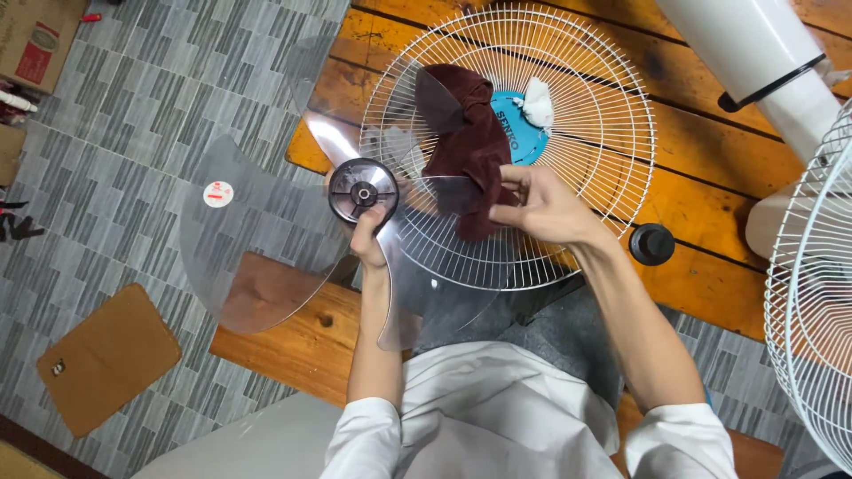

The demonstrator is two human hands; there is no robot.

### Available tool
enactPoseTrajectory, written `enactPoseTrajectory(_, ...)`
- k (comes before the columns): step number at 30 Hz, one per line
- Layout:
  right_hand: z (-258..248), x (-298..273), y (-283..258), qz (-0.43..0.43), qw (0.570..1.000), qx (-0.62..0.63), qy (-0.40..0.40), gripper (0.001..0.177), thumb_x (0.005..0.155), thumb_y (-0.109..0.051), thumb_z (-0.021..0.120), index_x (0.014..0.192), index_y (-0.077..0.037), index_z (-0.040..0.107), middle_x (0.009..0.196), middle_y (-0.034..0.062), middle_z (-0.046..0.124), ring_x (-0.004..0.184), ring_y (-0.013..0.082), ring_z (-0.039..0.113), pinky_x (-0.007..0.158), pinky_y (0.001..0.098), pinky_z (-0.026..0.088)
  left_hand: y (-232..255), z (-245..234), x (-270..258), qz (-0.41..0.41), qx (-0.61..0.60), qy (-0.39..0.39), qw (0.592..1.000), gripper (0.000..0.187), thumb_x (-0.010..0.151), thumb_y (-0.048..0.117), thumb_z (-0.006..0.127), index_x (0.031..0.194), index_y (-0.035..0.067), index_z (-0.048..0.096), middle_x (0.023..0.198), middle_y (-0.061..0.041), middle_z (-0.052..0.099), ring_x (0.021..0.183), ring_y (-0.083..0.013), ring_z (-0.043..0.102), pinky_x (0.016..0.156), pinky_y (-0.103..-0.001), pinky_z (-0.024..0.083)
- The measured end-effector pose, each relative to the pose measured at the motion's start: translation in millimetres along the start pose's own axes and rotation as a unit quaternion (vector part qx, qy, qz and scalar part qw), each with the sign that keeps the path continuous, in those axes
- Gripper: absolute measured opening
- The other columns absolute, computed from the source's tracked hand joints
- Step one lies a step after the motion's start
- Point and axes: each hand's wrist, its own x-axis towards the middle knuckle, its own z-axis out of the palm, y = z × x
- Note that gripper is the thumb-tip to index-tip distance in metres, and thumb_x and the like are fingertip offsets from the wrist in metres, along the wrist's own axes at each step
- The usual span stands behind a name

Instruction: Cleaning the blades and grill of a disassembled electric fan using a cloth

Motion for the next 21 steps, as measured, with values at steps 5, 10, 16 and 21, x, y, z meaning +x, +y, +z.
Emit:
enactPoseTrajectory(5, -11.6, 9.9, 41.4, -0.013, 0.985, -0.162, 0.058, 0.036, 0.099, -0.015, 0.065, 0.063, -0.01, 0.061, 0.052, -0.0031, 0.051, 0.053, 0.0103, 0.046, 0.05, 0.0266, 0.036, 24.5, 22.5, -2.7, -0.038, -0.023, 0.003, 0.999, 0.024, 0.082, 0.008, 0.059, 0.102, 0.001, 0.069, 0.09, -0.024, 0.067, 0.089, -0.0308, 0.06, 0.073, -0.035, 0.056)
enactPoseTrajectory(10, -0.9, 3.8, 7.4, -0.002, 0.994, -0.099, 0.045, 0.033, 0.099, -0.015, 0.067, 0.066, -0.014, 0.063, 0.058, -0.0086, 0.053, 0.055, 0.0054, 0.044, 0.053, 0.0195, 0.033, 7.4, 0.0, 7.1, 0.003, 0.024, 0.027, 0.999, 0.037, 0.082, 0.006, 0.063, 0.118, -0.003, 0.064, 0.102, -0.026, 0.064, 0.095, -0.0335, 0.06, 0.082, -0.04, 0.054)
enactPoseTrajectory(16, -27.8, -6.6, 24.1, 0.027, 0.998, -0.012, -0.054, 0.019, 0.081, 0.009, 0.075, 0.095, -0.003, 0.073, 0.083, 0.0013, 0.071, 0.069, 0.0115, 0.062, 0.068, 0.025, 0.05, -54.0, -37.1, 17.6, 0.147, -0.057, 0.007, 0.987, 0.083, 0.073, -0.007, 0.064, 0.151, 0.001, 0.038, 0.137, -0.02, 0.053, 0.129, -0.0285, 0.053, 0.111, -0.047, 0.05)
enactPoseTrajectory(21, -21.9, -10.4, 26.4, 0.011, 0.998, -0.053, -0.035, 0.006, 0.085, 0.003, 0.074, 0.084, -0.002, 0.071, 0.07, 0.0, 0.063, 0.061, 0.0091, 0.053, 0.058, 0.0214, 0.041, -43.9, -37.8, 4.9, -0.027, -0.042, -0.049, 0.998, 0.072, 0.081, 0.009, 0.061, 0.151, 0.004, 0.044, 0.139, -0.018, 0.059, 0.124, -0.0323, 0.058, 0.107, -0.051, 0.051)
